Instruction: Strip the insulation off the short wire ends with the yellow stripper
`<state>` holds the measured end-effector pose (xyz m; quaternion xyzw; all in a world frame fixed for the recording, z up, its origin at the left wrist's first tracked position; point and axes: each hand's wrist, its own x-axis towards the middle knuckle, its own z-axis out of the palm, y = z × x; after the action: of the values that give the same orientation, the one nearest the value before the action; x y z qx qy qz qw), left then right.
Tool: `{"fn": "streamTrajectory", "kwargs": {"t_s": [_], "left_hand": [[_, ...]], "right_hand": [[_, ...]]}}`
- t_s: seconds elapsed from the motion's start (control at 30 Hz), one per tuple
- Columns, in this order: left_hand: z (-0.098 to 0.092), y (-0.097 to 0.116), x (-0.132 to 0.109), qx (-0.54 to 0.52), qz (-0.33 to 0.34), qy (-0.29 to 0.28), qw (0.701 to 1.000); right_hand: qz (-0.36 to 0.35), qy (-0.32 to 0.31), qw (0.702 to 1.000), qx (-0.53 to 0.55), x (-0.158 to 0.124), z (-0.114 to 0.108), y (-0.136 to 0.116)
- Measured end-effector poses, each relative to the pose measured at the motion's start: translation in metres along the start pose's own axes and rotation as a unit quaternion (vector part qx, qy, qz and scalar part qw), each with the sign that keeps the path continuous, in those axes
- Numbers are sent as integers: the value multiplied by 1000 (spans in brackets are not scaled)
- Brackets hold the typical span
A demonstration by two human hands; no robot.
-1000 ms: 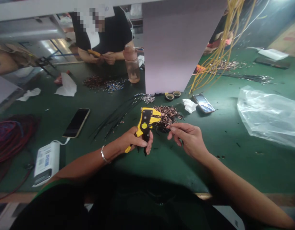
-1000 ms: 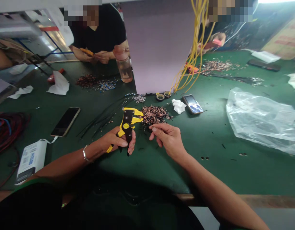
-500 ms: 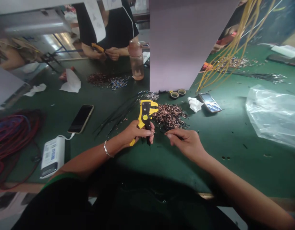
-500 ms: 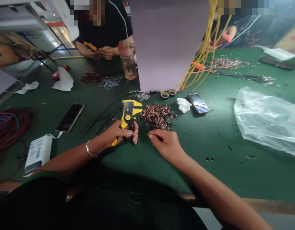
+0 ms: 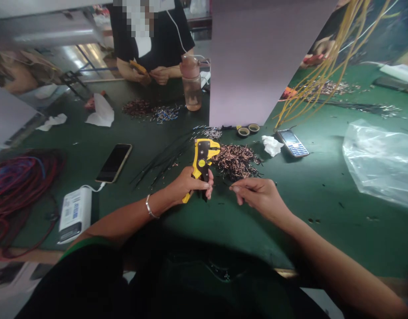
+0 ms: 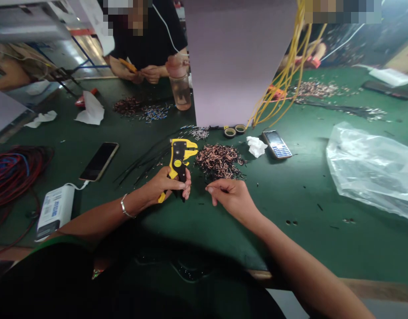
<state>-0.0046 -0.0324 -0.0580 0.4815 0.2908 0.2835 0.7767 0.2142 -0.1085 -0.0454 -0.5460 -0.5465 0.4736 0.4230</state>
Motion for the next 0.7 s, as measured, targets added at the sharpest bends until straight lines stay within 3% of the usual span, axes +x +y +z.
{"fn": "streamTrajectory", "kwargs": {"t_s": [0.17,0.43,0.7], "left_hand": [[-2,5,-1,-4,-9,-34,999],[-8,2,-2,-54,-43,-157,985],[-13,2,1,-87,-103,-229,964]], "right_hand": [[31,79,995,55,1,-5,-1],[-22,179,981,-72,1,-5,2],[-97,141,974,-152,0,-7,5]]}}
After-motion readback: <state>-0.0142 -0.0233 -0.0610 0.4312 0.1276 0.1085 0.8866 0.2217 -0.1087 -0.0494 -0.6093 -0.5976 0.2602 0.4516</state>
